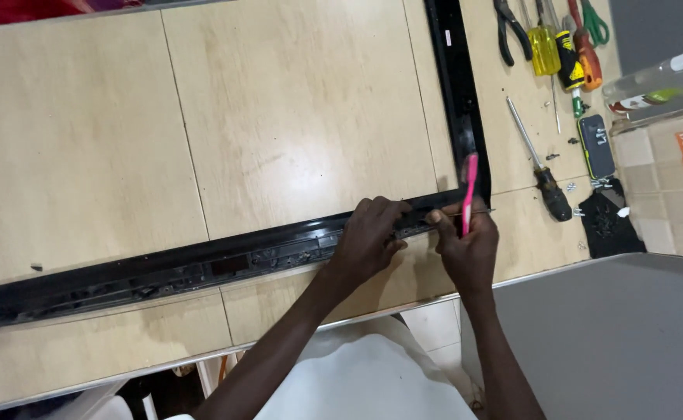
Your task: Cleaning the edges and grooves of a television frame using a small brush and a metal pick tool.
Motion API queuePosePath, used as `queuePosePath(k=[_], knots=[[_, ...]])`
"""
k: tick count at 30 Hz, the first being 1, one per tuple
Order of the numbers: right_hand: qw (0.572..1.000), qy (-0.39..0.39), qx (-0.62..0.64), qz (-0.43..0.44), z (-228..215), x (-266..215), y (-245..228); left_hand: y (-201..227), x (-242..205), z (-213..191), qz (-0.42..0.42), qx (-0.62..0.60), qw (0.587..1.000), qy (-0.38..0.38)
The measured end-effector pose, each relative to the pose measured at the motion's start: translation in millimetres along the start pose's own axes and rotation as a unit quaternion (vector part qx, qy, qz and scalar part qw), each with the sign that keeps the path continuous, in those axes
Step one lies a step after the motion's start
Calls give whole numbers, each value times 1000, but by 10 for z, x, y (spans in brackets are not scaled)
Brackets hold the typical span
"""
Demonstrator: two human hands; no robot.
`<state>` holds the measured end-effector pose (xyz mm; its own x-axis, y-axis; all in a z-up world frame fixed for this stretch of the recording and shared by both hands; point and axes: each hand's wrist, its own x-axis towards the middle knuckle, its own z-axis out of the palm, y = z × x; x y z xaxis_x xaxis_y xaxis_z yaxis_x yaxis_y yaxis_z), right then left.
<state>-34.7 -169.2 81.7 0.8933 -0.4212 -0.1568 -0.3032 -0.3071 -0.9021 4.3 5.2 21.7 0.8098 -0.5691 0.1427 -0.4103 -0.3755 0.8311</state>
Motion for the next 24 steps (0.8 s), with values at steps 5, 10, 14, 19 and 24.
queuePosePath(k=[5, 10, 14, 19, 24], knots=[[997, -64, -13, 37, 42, 34, -21, 51, 41, -8, 22, -4, 1000, 16], [993, -53, -101, -18, -141, 150, 12, 11, 1, -17, 34, 1, 999, 15], [964, -74, -241, -84, -213, 73, -11, 64, 25, -26, 4, -6, 1000, 15], [948, -102, -264, -147, -176, 103, -29, 63, 7, -20, -5, -14, 1000, 4], [905, -143, -351, -194, -154, 18, -79, -18, 7, 79, -26, 10, 1000, -12]])
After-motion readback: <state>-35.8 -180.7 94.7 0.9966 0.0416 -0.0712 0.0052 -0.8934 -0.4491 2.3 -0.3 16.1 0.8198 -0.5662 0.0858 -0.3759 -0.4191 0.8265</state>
